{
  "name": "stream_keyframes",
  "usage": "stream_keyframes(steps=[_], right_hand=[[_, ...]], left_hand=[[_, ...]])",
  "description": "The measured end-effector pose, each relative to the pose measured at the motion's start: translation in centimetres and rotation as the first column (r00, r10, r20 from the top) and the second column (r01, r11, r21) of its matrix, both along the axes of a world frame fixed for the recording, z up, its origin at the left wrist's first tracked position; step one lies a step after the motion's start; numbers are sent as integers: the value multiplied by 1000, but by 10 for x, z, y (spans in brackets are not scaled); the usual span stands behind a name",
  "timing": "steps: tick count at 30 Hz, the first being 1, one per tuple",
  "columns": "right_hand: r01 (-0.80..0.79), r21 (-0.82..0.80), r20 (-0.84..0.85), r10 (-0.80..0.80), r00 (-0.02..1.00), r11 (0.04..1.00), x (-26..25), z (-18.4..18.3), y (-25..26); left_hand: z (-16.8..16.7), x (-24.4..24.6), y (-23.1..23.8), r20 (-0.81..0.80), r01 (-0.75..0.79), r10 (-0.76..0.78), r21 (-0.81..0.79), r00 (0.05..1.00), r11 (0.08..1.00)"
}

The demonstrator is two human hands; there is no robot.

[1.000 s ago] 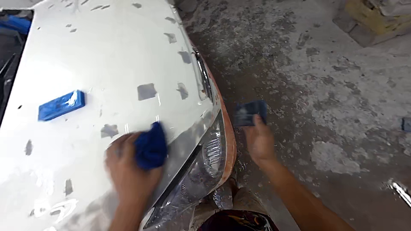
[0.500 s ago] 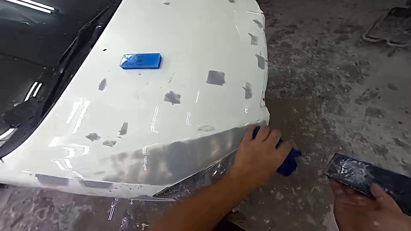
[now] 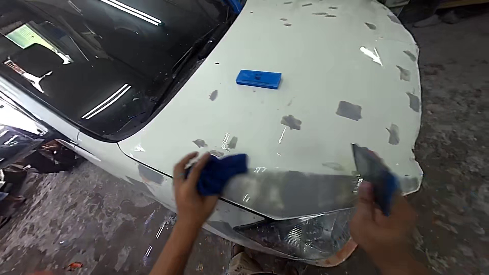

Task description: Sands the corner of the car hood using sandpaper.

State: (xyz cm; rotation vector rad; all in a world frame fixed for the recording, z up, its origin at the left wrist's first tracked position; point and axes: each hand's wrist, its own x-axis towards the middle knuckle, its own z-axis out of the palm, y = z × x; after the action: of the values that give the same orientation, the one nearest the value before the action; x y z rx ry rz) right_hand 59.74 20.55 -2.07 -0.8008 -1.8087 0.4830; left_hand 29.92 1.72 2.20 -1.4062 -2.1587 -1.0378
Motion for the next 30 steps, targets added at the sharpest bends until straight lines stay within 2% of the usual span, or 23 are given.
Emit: stream_keyframes(steps=[2, 5, 8, 10, 11, 13, 16, 18, 21, 23, 24, 27, 28, 30], right_hand=[[-97, 61, 259, 78, 963, 993, -47, 8, -7], [-153, 39, 518, 111, 848, 987, -130, 21, -44], [-209, 46, 622, 136, 771, 977, -212, 29, -94], [-327, 13, 665, 236, 708, 945, -243, 36, -114], [-379, 4, 689, 272, 671, 926, -249, 38, -113], [-381, 47, 679, 250, 690, 924, -235, 34, -94], [-106, 105, 676, 8, 737, 989, -191, 27, -63], [1, 92, 690, -64, 721, 996, -203, 29, -75], [-103, 54, 694, 37, 719, 993, -260, 37, -118], [-185, 97, 682, 70, 728, 978, -262, 39, -114], [-172, 119, 681, 46, 731, 978, -251, 38, -104], [7, 163, 696, -120, 708, 987, -223, 33, -87], [27, 154, 703, -129, 700, 988, -233, 34, -94], [-62, 111, 688, -31, 725, 992, -277, 37, -123]], left_hand=[[15, -52, -10, -59, -122, 118, -50, 991, 991], [26, -113, -23, -91, -219, 204, -211, 975, 952], [31, -145, -25, -44, -187, 183, -353, 982, 917], [33, -153, -27, -18, -117, 120, -397, 993, 910], [34, -158, -27, -16, -79, 78, -380, 997, 922], [35, -172, -29, -5, -2, 0, -316, 1000, 949], [42, -193, -27, 40, 116, -109, -248, 993, 962], [54, -194, -13, 107, 205, -186, -201, 977, 958], [81, -173, 35, 122, 394, -379, -143, 917, 908], [102, -156, 63, 88, 519, -512, -145, 854, 842], [112, -152, 72, 60, 566, -564, -156, 824, 810], [137, -151, 84, -39, 641, -649, -122, 760, 758], [141, -152, 85, -61, 651, -658, -102, 750, 752], [145, -150, 88, -77, 664, -673, -116, 736, 739]])
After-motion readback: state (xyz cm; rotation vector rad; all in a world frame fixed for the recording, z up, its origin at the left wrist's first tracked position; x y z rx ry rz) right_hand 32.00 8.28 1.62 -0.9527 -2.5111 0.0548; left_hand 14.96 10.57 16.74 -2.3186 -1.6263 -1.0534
